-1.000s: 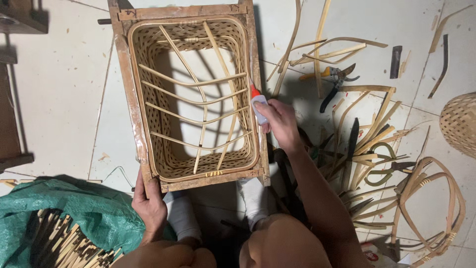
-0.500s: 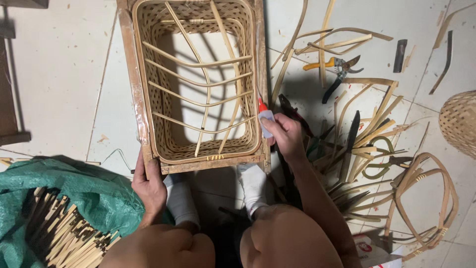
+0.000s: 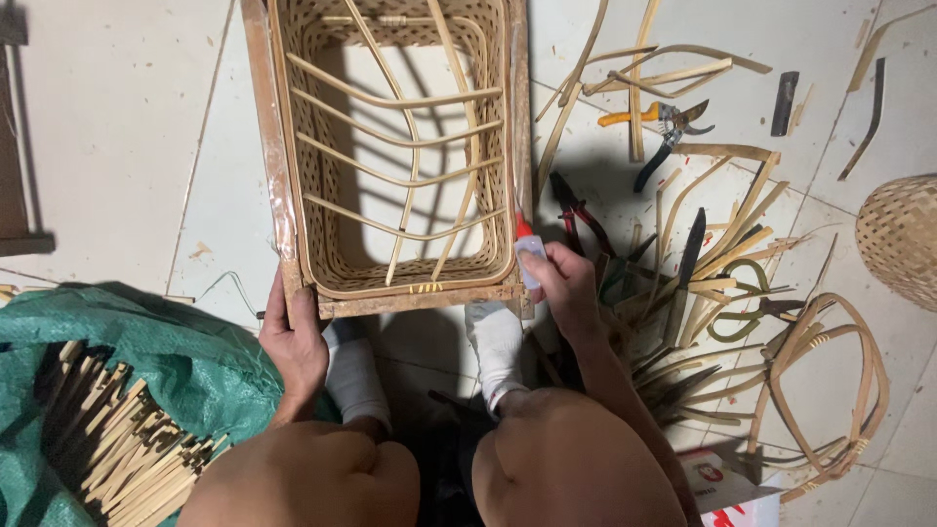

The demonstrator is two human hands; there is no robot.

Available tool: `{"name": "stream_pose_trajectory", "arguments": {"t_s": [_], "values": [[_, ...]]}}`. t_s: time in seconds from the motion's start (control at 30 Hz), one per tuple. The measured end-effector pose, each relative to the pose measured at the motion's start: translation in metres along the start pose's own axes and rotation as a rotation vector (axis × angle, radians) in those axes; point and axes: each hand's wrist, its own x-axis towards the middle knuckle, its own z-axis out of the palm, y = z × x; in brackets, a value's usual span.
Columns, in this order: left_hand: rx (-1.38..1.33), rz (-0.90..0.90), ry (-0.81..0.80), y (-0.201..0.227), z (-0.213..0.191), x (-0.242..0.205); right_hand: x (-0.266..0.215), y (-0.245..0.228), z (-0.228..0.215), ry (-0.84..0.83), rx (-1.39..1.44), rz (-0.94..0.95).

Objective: The person assembles a rectangular woven basket by hammering its frame, applying glue to the edges, and inserting a curved bamboo strip into the top rim. They use a hammer, glue bottle, and pliers to secure and trim the components.

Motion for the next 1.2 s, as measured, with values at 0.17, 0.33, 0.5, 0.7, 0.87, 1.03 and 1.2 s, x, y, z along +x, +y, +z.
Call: {"name": "stream_pose_trajectory", "arguments": {"t_s": [0.17,0.33,0.5,0.7,0.87,1.03,1.2], "values": [[0.0,-0.007,-0.02,0.003,0.0,0.001,-0.009,0.006,-0.002,-0.011,-0.066,0.042],[-0.014,0.022,-0.04,0.007,0.001,0.002,-0.005,0.009,-0.001,-0.01,-0.005,0.041],[0.034,0.072,-0.061,0.014,0.003,0.004,-0.031,0.013,-0.002,-0.008,-0.097,-0.052],[0.091,0.114,-0.011,0.021,0.005,0.006,-0.074,-0.009,-0.012,0.022,-0.611,-0.357],[0.067,0.11,0.019,0.027,0.006,0.013,-0.068,-0.032,-0.015,0.023,-0.965,-0.7],[0.051,0.132,-0.033,0.029,0.005,0.014,-0.058,-0.042,-0.017,-0.024,-1.12,-0.742],[0.035,0.131,-0.054,0.027,0.004,0.014,-0.058,-0.046,-0.018,-0.038,-1.17,-0.799]]}}
